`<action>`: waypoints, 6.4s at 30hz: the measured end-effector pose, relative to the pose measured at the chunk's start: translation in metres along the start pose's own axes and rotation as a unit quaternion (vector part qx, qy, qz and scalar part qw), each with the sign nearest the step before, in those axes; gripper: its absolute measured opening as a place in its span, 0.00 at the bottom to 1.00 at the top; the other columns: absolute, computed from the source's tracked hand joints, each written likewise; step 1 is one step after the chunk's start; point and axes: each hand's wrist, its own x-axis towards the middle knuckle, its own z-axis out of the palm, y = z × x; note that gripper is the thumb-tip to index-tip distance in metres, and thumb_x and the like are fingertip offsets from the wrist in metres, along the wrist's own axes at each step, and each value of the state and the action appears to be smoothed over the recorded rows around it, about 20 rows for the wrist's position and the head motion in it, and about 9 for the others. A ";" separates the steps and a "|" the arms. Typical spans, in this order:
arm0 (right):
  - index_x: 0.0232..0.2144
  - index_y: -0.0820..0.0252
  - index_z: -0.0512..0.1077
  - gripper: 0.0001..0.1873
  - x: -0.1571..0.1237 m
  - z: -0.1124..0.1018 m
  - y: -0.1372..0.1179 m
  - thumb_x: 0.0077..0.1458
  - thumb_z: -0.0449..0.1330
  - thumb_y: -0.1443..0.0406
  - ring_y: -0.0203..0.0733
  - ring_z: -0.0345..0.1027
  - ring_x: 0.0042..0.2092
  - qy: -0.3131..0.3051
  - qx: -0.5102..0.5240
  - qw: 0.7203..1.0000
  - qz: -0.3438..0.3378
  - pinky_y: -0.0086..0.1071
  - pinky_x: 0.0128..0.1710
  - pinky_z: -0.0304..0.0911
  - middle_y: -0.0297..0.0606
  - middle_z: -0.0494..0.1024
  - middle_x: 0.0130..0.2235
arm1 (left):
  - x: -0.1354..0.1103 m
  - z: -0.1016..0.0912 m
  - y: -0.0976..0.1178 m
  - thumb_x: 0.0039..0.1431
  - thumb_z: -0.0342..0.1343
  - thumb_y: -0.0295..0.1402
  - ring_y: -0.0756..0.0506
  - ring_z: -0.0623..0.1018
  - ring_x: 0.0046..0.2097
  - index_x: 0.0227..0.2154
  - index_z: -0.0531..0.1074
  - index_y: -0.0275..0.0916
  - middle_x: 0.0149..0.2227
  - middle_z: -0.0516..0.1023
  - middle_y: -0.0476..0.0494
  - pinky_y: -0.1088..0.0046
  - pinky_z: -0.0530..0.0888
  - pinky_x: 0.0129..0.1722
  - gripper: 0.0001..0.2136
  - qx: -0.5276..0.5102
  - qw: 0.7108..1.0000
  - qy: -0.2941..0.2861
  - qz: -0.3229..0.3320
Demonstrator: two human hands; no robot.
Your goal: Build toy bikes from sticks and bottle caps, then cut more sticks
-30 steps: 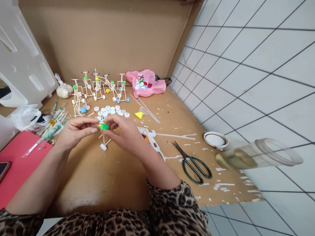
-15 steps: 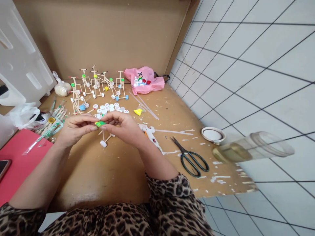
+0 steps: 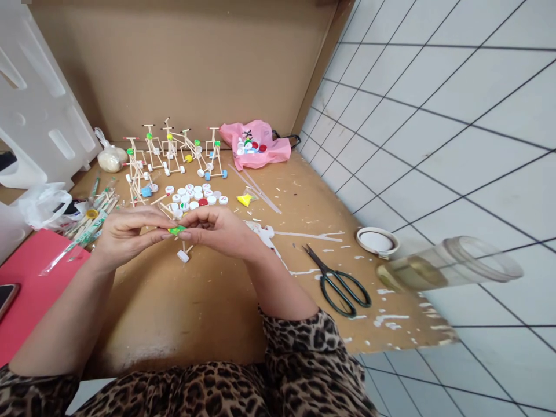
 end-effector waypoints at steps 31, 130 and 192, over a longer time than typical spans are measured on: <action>0.34 0.57 0.70 0.04 -0.002 0.009 0.002 0.53 0.57 0.67 0.31 0.65 0.30 0.135 -0.291 0.928 -0.192 0.28 0.31 0.64 0.33 0.74 0.32 | -0.001 0.021 -0.019 0.40 0.66 0.43 0.54 0.73 0.22 0.23 0.73 0.34 0.21 0.76 0.48 0.80 0.70 0.24 0.15 -0.376 0.877 0.034 -0.296; 0.38 0.59 0.68 0.07 0.002 0.012 0.012 0.57 0.52 0.67 0.42 0.66 0.39 0.123 -0.512 0.815 -0.242 0.37 0.38 0.65 0.42 0.74 0.37 | 0.003 0.028 -0.010 0.40 0.63 0.39 0.53 0.69 0.23 0.18 0.74 0.35 0.19 0.73 0.49 0.77 0.66 0.25 0.11 -0.168 0.929 0.074 -0.320; 0.45 0.55 0.70 0.13 0.016 0.003 0.056 0.57 0.54 0.66 0.38 0.68 0.38 0.182 -0.447 0.838 -0.254 0.35 0.38 0.67 0.39 0.73 0.36 | -0.002 0.019 -0.053 0.46 0.48 0.23 0.52 0.67 0.25 0.31 0.78 0.38 0.23 0.76 0.50 0.78 0.63 0.28 0.14 0.195 0.939 -0.099 -0.266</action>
